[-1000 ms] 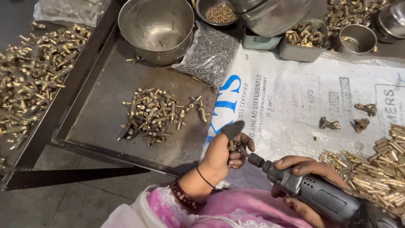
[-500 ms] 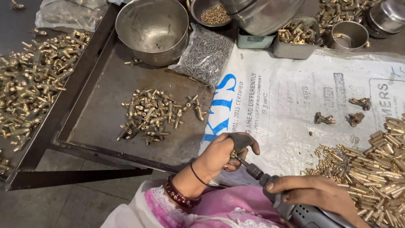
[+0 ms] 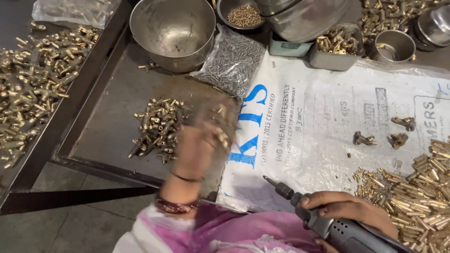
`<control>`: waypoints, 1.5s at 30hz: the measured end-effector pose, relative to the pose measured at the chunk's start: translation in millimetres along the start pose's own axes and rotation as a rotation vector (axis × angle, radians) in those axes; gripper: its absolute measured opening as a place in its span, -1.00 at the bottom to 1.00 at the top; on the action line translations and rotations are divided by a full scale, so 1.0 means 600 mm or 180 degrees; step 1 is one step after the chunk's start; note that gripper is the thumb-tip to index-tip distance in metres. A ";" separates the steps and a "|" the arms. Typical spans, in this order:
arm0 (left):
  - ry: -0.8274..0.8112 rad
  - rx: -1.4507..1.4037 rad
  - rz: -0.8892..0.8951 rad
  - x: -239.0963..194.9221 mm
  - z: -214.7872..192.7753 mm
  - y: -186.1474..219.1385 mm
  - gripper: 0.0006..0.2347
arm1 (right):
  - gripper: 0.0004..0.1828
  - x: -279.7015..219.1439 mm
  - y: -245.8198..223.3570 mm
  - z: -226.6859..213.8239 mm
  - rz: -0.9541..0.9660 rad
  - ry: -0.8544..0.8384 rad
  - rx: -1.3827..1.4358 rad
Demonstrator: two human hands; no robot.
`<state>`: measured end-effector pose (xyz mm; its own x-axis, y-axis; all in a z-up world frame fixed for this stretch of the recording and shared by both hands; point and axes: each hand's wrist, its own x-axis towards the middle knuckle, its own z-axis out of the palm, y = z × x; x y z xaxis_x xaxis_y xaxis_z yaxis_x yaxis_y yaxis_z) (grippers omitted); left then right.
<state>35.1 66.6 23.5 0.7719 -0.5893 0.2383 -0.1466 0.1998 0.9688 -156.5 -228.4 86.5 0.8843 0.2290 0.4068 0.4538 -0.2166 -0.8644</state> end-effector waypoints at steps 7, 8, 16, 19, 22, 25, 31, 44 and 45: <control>0.1478 0.2133 0.0469 0.057 -0.070 -0.028 -0.69 | -0.61 0.001 0.020 0.014 -0.0017 0.0121 0.0328; 0.0821 0.4490 -0.0248 0.065 -0.066 -0.061 -0.75 | -0.61 0.002 0.022 0.013 -0.0065 0.0096 0.0391; 0.0786 0.3872 -0.0424 0.070 -0.069 -0.025 -0.78 | -0.64 -0.014 0.006 0.012 0.0102 0.0243 0.0384; 0.1192 0.1174 -0.0313 0.042 -0.023 -0.005 -0.77 | -0.58 -0.016 0.007 0.011 0.0321 0.0382 0.0685; 0.1308 -0.1102 -0.0923 0.011 0.069 -0.059 -0.81 | -0.50 -0.006 -0.001 0.014 0.0576 0.0487 0.1225; 0.1140 -0.1743 -0.1722 -0.005 0.142 -0.075 -0.88 | -0.45 -0.001 0.004 0.019 0.0772 0.0664 0.1544; 0.0904 -0.2323 -0.1929 0.008 0.163 -0.043 -0.92 | -0.44 0.005 0.007 0.019 0.1079 0.0790 0.1360; 0.0772 -0.2428 -0.2171 0.000 0.152 -0.024 -0.69 | -0.48 0.034 0.009 0.032 0.1088 0.0729 0.1390; 0.0771 -0.2421 -0.2166 -0.002 0.152 -0.030 -0.69 | -0.48 0.029 0.013 0.029 0.1080 0.0729 0.1392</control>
<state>-19.8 -7.8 11.7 0.6610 -0.6062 -0.4422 0.7276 0.3739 0.5751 -139.4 -209.7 81.5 0.9952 -0.0054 0.0980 0.0974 0.1800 -0.9788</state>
